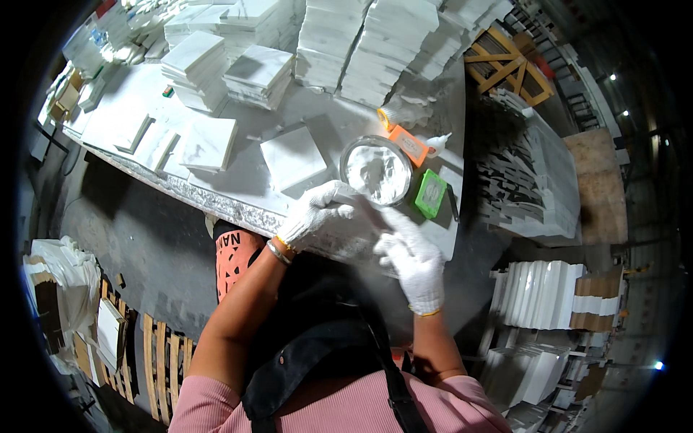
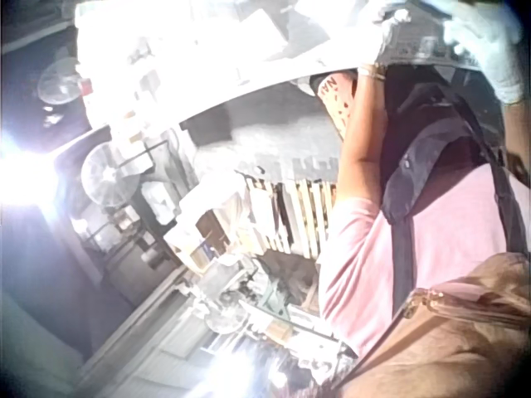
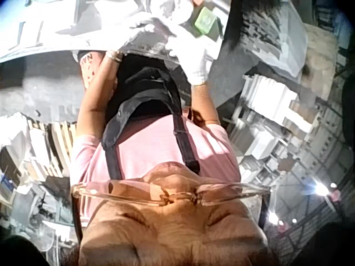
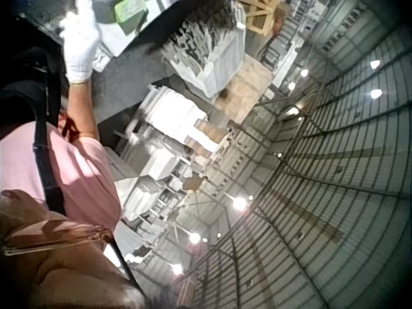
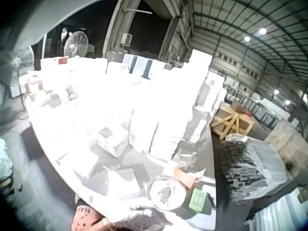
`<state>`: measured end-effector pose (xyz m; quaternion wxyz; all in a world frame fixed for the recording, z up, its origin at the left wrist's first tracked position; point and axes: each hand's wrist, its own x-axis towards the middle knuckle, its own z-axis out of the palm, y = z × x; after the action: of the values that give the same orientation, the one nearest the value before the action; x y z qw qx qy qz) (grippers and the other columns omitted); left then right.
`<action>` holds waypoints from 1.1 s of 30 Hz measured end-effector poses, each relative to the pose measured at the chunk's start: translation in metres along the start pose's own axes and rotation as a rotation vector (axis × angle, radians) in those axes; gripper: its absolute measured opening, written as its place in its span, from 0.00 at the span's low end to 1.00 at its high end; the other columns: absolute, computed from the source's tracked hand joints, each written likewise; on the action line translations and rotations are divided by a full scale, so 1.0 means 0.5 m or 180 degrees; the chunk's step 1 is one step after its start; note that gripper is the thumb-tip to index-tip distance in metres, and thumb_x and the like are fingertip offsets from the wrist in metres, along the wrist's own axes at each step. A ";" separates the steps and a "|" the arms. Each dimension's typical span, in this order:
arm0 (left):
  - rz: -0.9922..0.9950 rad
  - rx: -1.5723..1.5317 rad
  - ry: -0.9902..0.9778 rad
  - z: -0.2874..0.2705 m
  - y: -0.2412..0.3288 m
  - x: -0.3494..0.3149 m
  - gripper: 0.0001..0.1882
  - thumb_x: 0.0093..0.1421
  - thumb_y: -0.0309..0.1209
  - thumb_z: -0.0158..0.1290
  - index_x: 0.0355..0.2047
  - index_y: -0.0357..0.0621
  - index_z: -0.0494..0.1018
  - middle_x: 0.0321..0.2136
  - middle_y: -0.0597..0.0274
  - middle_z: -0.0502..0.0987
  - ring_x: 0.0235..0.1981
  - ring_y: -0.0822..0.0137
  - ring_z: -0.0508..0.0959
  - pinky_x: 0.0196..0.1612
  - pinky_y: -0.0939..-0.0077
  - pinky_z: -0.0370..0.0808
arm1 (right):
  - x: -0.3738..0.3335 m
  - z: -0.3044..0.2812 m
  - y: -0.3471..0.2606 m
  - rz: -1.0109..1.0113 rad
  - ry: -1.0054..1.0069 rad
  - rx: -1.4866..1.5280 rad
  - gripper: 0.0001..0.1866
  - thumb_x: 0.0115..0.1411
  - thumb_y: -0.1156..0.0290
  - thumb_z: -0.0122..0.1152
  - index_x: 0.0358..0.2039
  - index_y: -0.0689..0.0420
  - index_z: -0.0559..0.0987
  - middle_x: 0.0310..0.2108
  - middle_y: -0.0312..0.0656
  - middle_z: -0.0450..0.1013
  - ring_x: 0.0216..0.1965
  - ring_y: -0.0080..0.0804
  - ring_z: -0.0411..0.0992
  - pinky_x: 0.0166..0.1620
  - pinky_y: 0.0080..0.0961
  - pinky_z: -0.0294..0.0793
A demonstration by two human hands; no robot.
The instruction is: The person applies a white paste to the edges of small white square tiles using a small metal spatula, then smooths the edges with a green block. The person handles the tiles one at a time and places them on a metal workbench.
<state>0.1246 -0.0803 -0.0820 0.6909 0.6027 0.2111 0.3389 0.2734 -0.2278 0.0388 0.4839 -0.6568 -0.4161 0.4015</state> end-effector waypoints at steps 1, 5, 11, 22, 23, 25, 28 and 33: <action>-0.0120 -0.0064 0.0040 0.003 0.004 0.001 0.11 0.60 0.26 0.59 0.43 0.39 0.78 0.39 0.70 0.79 0.42 0.77 0.75 0.47 0.79 0.73 | -0.001 -0.022 0.007 -0.0069 0.0050 0.0185 0.25 0.62 0.79 0.59 0.61 0.60 0.72 0.44 0.41 0.79 0.37 0.19 0.75 0.37 0.17 0.77; -0.0557 -0.0819 0.0147 0.027 0.040 -0.013 0.13 0.63 0.30 0.58 0.47 0.39 0.75 0.39 0.68 0.79 0.41 0.78 0.75 0.47 0.81 0.72 | -0.021 -0.124 0.053 0.0333 0.0719 0.0053 0.27 0.61 0.74 0.64 0.61 0.65 0.71 0.39 0.43 0.80 0.32 0.21 0.77 0.33 0.16 0.75; -0.1102 -0.2029 0.0034 0.065 0.025 -0.033 0.18 0.63 0.29 0.57 0.51 0.35 0.72 0.44 0.60 0.79 0.46 0.69 0.78 0.53 0.73 0.73 | -0.024 -0.144 0.080 -0.0237 0.0374 0.0590 0.10 0.59 0.75 0.65 0.42 0.62 0.80 0.44 0.46 0.79 0.42 0.27 0.77 0.42 0.19 0.75; -0.1947 -0.2017 -0.0863 0.084 0.016 -0.054 0.24 0.66 0.39 0.55 0.56 0.32 0.70 0.44 0.55 0.80 0.42 0.67 0.81 0.47 0.74 0.78 | 0.042 -0.128 0.105 -0.0571 -0.1736 0.1032 0.18 0.40 0.76 0.68 0.35 0.68 0.85 0.57 0.54 0.70 0.60 0.44 0.67 0.56 0.37 0.71; -0.2001 -0.1843 -0.0852 0.083 0.024 -0.053 0.25 0.67 0.40 0.53 0.56 0.33 0.70 0.43 0.56 0.80 0.41 0.66 0.81 0.46 0.74 0.78 | 0.046 -0.112 0.101 -0.0897 -0.1561 0.0970 0.16 0.41 0.76 0.68 0.34 0.65 0.85 0.52 0.52 0.74 0.57 0.42 0.69 0.56 0.35 0.71; -0.2102 -0.1493 -0.0826 0.081 0.048 -0.052 0.25 0.69 0.44 0.50 0.56 0.35 0.70 0.42 0.58 0.81 0.39 0.66 0.81 0.45 0.76 0.78 | 0.047 -0.089 0.103 -0.1099 -0.1154 0.0884 0.14 0.45 0.72 0.70 0.33 0.63 0.86 0.46 0.48 0.78 0.52 0.39 0.73 0.55 0.33 0.71; -0.1611 -0.2154 -0.0550 0.080 0.065 -0.070 0.32 0.71 0.50 0.43 0.63 0.35 0.64 0.55 0.53 0.74 0.53 0.64 0.76 0.56 0.70 0.73 | 0.055 -0.064 0.116 -0.1363 -0.0532 0.0671 0.20 0.52 0.57 0.72 0.33 0.65 0.85 0.40 0.46 0.79 0.46 0.37 0.75 0.49 0.30 0.74; -0.0643 -0.1079 -0.0429 0.068 0.141 -0.091 0.34 0.66 0.41 0.56 0.64 0.32 0.60 0.59 0.54 0.71 0.59 0.66 0.71 0.63 0.67 0.67 | 0.067 -0.036 0.163 -0.0898 -0.0104 0.1426 0.07 0.52 0.82 0.63 0.33 0.67 0.83 0.42 0.42 0.76 0.37 0.24 0.73 0.37 0.16 0.71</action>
<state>0.1024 -0.1337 -0.0122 0.8255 0.4749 0.1638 0.2575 0.3141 -0.2171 -0.0409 0.6617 -0.4622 -0.4121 0.4228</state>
